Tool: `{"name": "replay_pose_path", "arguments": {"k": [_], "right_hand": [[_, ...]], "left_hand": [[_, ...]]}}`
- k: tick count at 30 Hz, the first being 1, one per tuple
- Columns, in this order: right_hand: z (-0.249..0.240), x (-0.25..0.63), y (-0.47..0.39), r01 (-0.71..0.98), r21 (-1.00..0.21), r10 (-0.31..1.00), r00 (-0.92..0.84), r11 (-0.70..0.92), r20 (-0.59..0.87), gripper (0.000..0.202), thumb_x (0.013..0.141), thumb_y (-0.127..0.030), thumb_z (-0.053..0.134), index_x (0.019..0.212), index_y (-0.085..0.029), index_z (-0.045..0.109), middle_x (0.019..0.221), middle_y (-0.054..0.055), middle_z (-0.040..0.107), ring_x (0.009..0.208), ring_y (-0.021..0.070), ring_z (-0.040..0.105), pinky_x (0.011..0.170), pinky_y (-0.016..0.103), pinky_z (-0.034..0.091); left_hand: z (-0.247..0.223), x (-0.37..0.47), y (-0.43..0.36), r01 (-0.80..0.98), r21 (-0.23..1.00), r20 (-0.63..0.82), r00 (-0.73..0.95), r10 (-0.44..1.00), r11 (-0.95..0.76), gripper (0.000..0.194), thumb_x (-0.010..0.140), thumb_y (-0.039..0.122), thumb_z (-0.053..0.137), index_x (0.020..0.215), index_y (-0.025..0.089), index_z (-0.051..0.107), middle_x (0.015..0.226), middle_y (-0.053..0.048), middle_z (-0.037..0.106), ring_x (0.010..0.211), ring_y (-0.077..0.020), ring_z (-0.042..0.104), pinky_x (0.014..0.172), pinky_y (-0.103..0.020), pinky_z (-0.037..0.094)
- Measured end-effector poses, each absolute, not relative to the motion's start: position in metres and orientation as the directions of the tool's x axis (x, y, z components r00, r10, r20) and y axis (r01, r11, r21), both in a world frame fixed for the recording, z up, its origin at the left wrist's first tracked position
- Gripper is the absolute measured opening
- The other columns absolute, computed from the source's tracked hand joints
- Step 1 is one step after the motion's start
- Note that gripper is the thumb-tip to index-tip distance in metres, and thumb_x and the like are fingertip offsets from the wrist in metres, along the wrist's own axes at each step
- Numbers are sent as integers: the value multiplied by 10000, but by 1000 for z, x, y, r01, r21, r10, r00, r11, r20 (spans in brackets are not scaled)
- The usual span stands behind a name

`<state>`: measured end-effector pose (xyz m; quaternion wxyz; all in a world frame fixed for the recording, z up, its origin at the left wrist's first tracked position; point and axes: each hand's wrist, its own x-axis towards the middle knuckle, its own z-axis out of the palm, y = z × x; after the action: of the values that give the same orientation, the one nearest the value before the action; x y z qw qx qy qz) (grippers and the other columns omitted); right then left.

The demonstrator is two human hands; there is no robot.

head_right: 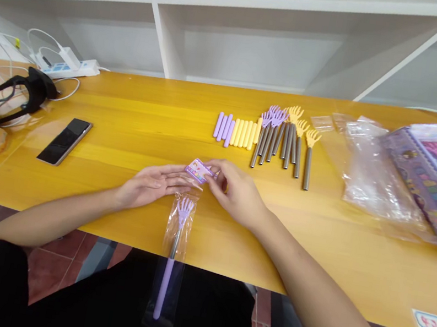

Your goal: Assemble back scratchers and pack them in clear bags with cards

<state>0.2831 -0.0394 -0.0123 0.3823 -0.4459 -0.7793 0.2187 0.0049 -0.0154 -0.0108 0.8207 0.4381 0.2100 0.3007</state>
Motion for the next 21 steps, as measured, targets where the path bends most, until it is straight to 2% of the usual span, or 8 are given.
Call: {"name": "replay_pose_path", "arguments": {"k": [4, 8, 15, 21], "right_hand": [[-12, 282, -39, 503, -665, 834, -364, 551, 415, 229, 1093, -352, 586, 1281, -265, 683, 1032, 62, 728, 721, 166, 641, 704, 345, 560], [-10, 280, -39, 471, -651, 801, -413, 596, 434, 223, 1097, -320, 583, 1282, -254, 688, 968, 49, 682, 732, 164, 621, 717, 338, 542], [-7, 280, -40, 442, -627, 763, -455, 642, 460, 223, 1097, -258, 571, 1283, -238, 693, 918, 36, 636, 728, 152, 587, 681, 306, 513], [-7, 281, -41, 410, -611, 728, -499, 677, 471, 259, 1091, -213, 565, 1308, -249, 701, 1035, 60, 717, 824, 168, 649, 747, 323, 537]], "left_hand": [[-14, 5, -14, -332, 822, -71, 747, 661, 463, 595, 866, 271, 759, 1450, 174, 699, 1529, -178, 674, 1467, -367, 610, 1287, -578, 421], [-12, 6, -14, -331, 813, -73, 757, 650, 478, 602, 864, 277, 765, 1456, 189, 699, 1611, -170, 607, 1526, -391, 544, 1275, -597, 437], [-14, 5, -15, -330, 814, -48, 783, 620, 479, 635, 893, 284, 745, 1519, 229, 655, 1629, -163, 587, 1545, -416, 507, 1247, -636, 448], [-17, 3, -15, -314, 831, -34, 795, 606, 459, 648, 908, 289, 721, 1549, 261, 631, 1679, -151, 537, 1558, -414, 492, 1229, -615, 459]]}}
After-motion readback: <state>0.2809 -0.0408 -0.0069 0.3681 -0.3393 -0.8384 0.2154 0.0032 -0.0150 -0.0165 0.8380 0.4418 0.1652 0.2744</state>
